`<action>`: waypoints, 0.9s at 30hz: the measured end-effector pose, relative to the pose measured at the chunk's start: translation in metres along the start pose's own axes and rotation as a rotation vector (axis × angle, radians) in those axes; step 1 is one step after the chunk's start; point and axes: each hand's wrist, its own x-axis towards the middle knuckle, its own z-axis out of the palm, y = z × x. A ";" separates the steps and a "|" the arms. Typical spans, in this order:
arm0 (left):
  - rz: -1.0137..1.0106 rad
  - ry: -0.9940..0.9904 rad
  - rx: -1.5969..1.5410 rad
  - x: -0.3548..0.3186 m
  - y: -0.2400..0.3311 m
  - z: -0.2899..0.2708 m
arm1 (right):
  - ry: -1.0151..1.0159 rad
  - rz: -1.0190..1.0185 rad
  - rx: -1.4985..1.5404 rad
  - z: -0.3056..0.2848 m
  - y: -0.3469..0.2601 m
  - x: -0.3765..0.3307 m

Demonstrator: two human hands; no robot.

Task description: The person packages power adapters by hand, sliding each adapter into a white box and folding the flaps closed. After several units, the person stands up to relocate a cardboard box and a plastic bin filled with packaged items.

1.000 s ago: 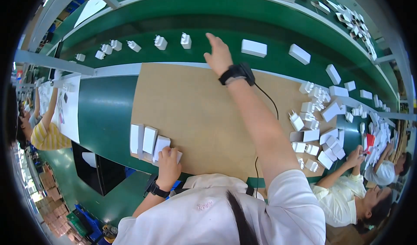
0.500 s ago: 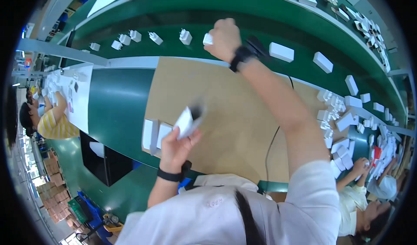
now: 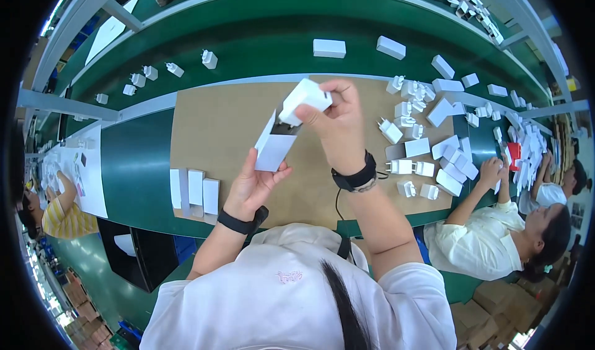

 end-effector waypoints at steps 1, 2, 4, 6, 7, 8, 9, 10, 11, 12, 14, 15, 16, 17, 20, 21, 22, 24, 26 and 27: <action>0.020 -0.006 0.050 -0.003 -0.003 0.005 | 0.027 0.009 -0.035 0.003 -0.002 -0.007; 0.041 -0.010 0.099 -0.006 -0.005 0.008 | 0.022 0.002 -0.030 0.002 0.001 -0.013; 0.053 -0.003 0.079 -0.011 -0.009 0.009 | -0.007 -0.046 -0.304 -0.006 0.017 -0.025; 0.060 -0.056 0.070 -0.016 -0.011 0.003 | -0.131 -0.183 -0.456 -0.023 0.017 -0.023; 0.073 -0.051 0.071 -0.019 -0.010 0.003 | -0.236 -0.360 -0.794 -0.025 0.011 -0.023; 0.065 -0.038 0.062 -0.022 -0.009 0.003 | -0.339 -0.541 -1.128 -0.024 0.006 -0.023; 0.048 -0.030 0.054 -0.024 -0.011 0.004 | -0.399 -0.510 -1.071 -0.020 0.001 -0.027; 0.049 -0.030 0.055 -0.026 -0.015 0.005 | -0.400 -0.511 -1.070 -0.019 0.005 -0.033; 0.034 -0.027 -0.001 -0.028 -0.019 0.005 | -0.277 -0.275 -0.619 -0.019 0.012 -0.040; 0.021 -0.024 -0.056 -0.028 -0.022 0.005 | -0.151 -0.042 -0.168 -0.016 0.017 -0.045; 0.015 -0.055 -0.062 -0.024 -0.025 0.010 | -0.059 0.027 0.006 0.002 0.009 -0.055; 0.004 -0.082 -0.070 -0.023 -0.028 0.013 | -0.121 0.077 0.005 -0.001 0.016 -0.062; -0.024 -0.100 -0.064 -0.020 -0.032 0.015 | -0.170 0.124 -0.003 -0.005 0.018 -0.067; 0.022 0.004 0.121 -0.019 -0.034 0.014 | -0.037 0.153 0.054 0.000 0.019 -0.069; 0.365 0.031 0.998 -0.015 -0.039 0.018 | 0.036 0.142 0.013 -0.010 0.041 -0.067; 0.438 0.125 1.033 -0.015 -0.042 0.038 | 0.061 0.069 -0.006 -0.009 0.055 -0.069; 0.519 0.231 1.059 -0.016 -0.045 0.053 | 0.013 0.178 -0.103 -0.010 0.054 -0.070; 0.551 0.118 1.228 -0.013 -0.045 0.050 | -0.002 0.152 -0.185 -0.008 0.041 -0.066; 0.623 0.047 1.405 -0.011 -0.041 0.053 | -0.101 0.155 -0.292 -0.016 0.033 -0.057; 0.425 0.065 1.299 -0.015 -0.035 0.057 | -0.096 0.149 -0.270 -0.017 0.034 -0.056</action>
